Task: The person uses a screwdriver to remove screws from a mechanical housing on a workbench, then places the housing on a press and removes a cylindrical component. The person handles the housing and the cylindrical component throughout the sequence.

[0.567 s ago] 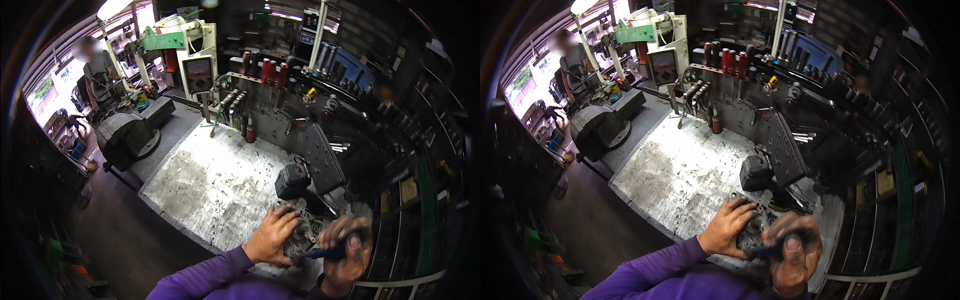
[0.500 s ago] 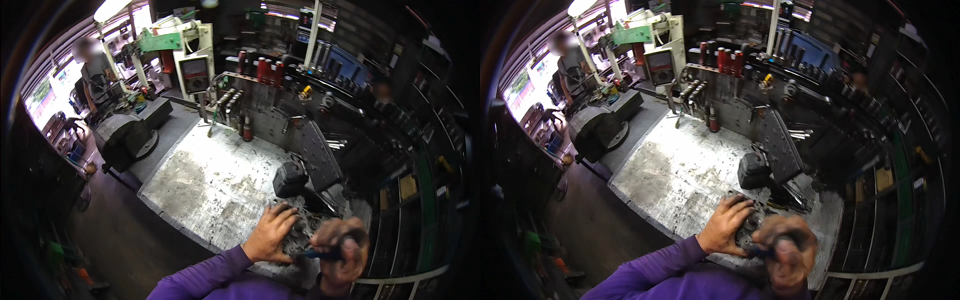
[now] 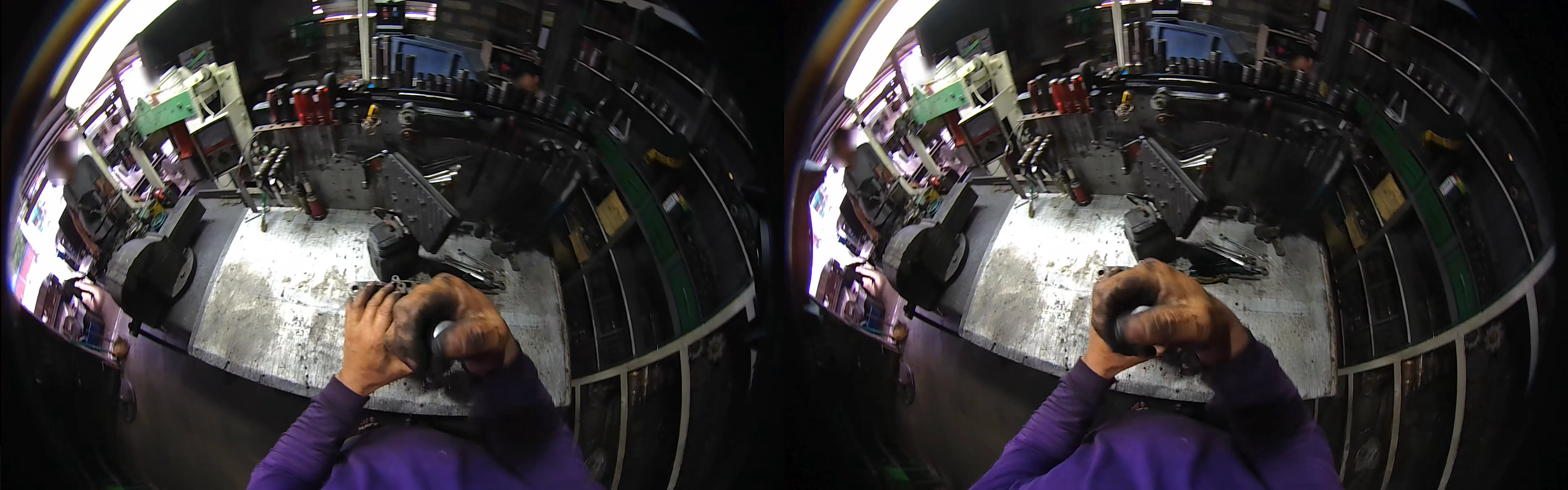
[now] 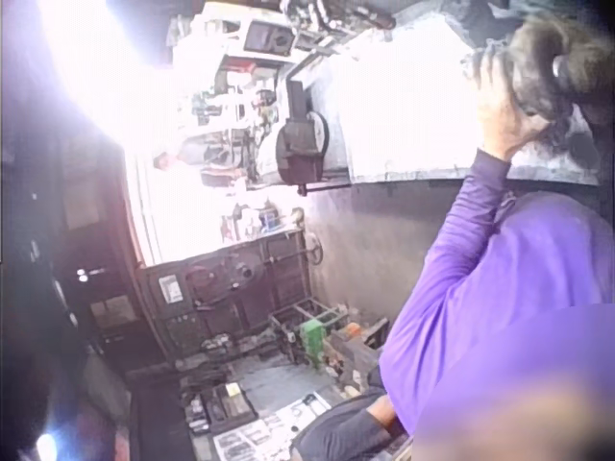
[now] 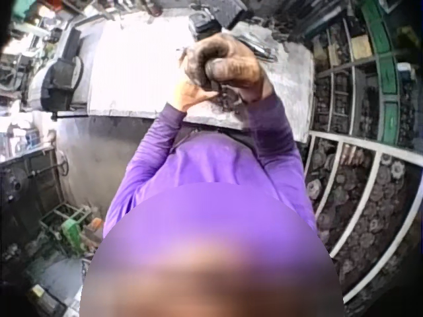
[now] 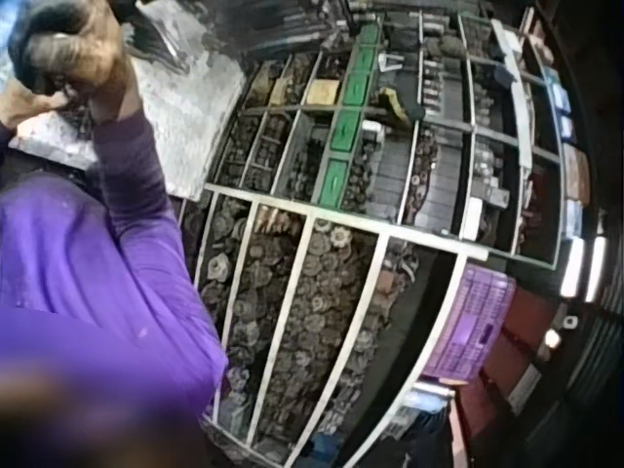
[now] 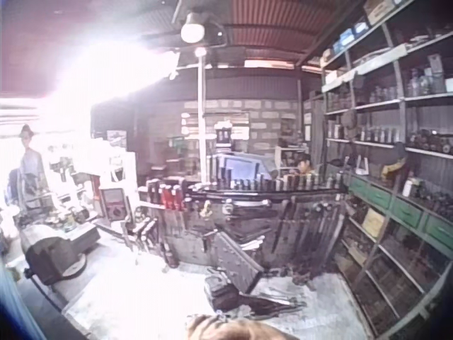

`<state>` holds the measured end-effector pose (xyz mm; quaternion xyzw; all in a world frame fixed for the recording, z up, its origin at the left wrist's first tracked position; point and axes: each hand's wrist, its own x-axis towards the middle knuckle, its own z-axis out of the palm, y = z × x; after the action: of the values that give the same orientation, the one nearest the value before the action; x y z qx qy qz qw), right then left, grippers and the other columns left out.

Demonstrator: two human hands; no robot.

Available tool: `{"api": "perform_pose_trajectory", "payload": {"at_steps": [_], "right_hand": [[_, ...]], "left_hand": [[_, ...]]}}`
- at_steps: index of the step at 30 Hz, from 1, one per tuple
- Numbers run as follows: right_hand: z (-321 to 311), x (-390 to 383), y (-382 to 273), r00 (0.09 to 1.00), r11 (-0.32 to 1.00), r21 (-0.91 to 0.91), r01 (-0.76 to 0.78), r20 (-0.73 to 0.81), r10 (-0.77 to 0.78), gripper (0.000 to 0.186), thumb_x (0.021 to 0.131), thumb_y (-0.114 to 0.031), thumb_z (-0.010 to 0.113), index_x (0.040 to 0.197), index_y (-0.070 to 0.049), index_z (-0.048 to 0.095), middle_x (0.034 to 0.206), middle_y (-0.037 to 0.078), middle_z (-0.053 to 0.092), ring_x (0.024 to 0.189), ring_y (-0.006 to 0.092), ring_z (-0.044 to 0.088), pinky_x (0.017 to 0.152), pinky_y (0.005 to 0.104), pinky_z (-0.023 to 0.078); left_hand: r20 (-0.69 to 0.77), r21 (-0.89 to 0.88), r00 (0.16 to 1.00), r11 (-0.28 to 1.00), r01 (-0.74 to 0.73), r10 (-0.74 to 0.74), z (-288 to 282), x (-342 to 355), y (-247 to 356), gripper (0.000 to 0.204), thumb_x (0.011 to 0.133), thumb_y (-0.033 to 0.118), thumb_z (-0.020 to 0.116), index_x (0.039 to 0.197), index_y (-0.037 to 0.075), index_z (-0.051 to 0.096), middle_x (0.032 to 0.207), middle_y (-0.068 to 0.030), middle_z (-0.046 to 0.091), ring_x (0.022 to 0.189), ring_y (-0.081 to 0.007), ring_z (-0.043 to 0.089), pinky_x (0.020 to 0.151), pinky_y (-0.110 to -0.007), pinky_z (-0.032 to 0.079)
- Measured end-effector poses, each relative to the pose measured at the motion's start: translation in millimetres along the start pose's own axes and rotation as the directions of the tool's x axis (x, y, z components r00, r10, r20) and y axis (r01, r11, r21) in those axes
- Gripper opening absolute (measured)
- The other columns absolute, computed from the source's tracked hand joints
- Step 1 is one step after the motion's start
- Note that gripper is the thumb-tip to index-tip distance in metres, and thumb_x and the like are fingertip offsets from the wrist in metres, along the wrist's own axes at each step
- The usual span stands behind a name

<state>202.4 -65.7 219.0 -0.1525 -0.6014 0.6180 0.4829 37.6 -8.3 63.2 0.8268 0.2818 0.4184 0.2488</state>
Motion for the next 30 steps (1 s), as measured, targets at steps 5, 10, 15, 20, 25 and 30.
{"api": "perform_pose_trajectory", "payload": {"at_steps": [5, 10, 15, 20, 25, 30], "right_hand": [[9.7, -9.7, 19.9, 0.859, 0.845, -0.534, 0.041, -0.413, -0.302, 0.033, 0.114, -0.024, 0.051, 0.117, 0.005, 0.065, 0.105, 0.012, 0.069, 0.105, 0.0172, 0.065, 0.091, 0.0321, 0.052], [-6.0, 4.7, 19.3, 0.958, 0.988, -0.024, 0.150, -0.246, -0.151, 0.035, 0.105, -0.027, 0.064, 0.106, 0.009, 0.067, 0.082, 0.012, 0.067, 0.066, 0.0170, 0.063, 0.060, 0.0314, 0.053], [-12.0, 3.9, 30.1, 0.867, 0.912, -0.393, 0.118, -0.406, -0.287, 0.035, 0.105, -0.030, 0.068, 0.108, 0.005, 0.071, 0.092, 0.009, 0.071, 0.089, 0.0159, 0.068, 0.078, 0.0312, 0.055], [-13.7, 5.0, 47.7, 0.821, 0.915, -0.300, 0.269, -0.426, -0.380, 0.042, 0.107, -0.037, 0.064, 0.121, 0.003, 0.064, 0.088, 0.007, 0.065, 0.073, 0.0118, 0.058, 0.060, 0.0250, 0.045], [-13.1, 8.5, 27.8, 0.902, 0.960, -0.072, 0.271, -0.328, -0.279, 0.046, 0.102, -0.044, 0.074, 0.122, -0.003, 0.064, 0.094, 0.003, 0.067, 0.082, 0.0093, 0.062, 0.072, 0.0264, 0.050], [1.4, -5.6, 30.1, 0.698, 0.866, -0.432, 0.254, -0.537, -0.473, 0.039, 0.113, -0.037, 0.059, 0.116, 0.001, 0.069, 0.097, 0.004, 0.069, 0.087, 0.0098, 0.064, 0.077, 0.0231, 0.049]], "left_hand": [[0.070, 0.246, 0.994, 0.964, -0.099, 0.084, -1.6, -0.3, -4.2, 0.112, 0.064, 0.067, 0.090, 0.148, 0.004, 0.054, 0.150, -0.0191, 0.056, 0.145, -0.0473, 0.045, 0.118, -0.066, 0.032], [0.120, 0.226, 0.990, 0.969, -0.104, 0.079, -1.7, -1.4, -6.4, 0.109, 0.065, 0.062, 0.091, 0.149, 0.004, 0.052, 0.153, -0.0185, 0.053, 0.147, -0.0487, 0.041, 0.119, -0.068, 0.028], [0.055, 0.273, 0.997, 0.960, -0.066, 0.053, -0.8, -3.0, -2.0, 0.113, 0.064, 0.060, 0.093, 0.152, 0.006, 0.049, 0.154, -0.0165, 0.053, 0.148, -0.0477, 0.041, 0.120, -0.070, 0.028], [0.034, 0.273, 0.995, 0.957, -0.102, 0.097, 2.6, -1.2, -0.1, 0.112, 0.063, 0.058, 0.093, 0.151, 0.004, 0.050, 0.150, -0.0202, 0.055, 0.145, -0.0477, 0.043, 0.117, -0.065, 0.032], [0.018, 0.266, 0.998, 0.962, -0.064, 0.062, 5.2, -2.1, 1.5, 0.111, 0.062, 0.059, 0.093, 0.148, 0.000, 0.053, 0.150, -0.0225, 0.054, 0.144, -0.0478, 0.043, 0.120, -0.064, 0.030], [-0.001, 0.286, 0.999, 0.957, -0.047, 0.049, 7.5, -2.3, 2.9, 0.112, 0.067, 0.063, 0.091, 0.150, 0.000, 0.051, 0.150, -0.0205, 0.055, 0.144, -0.0479, 0.043, 0.120, -0.065, 0.029]]}}
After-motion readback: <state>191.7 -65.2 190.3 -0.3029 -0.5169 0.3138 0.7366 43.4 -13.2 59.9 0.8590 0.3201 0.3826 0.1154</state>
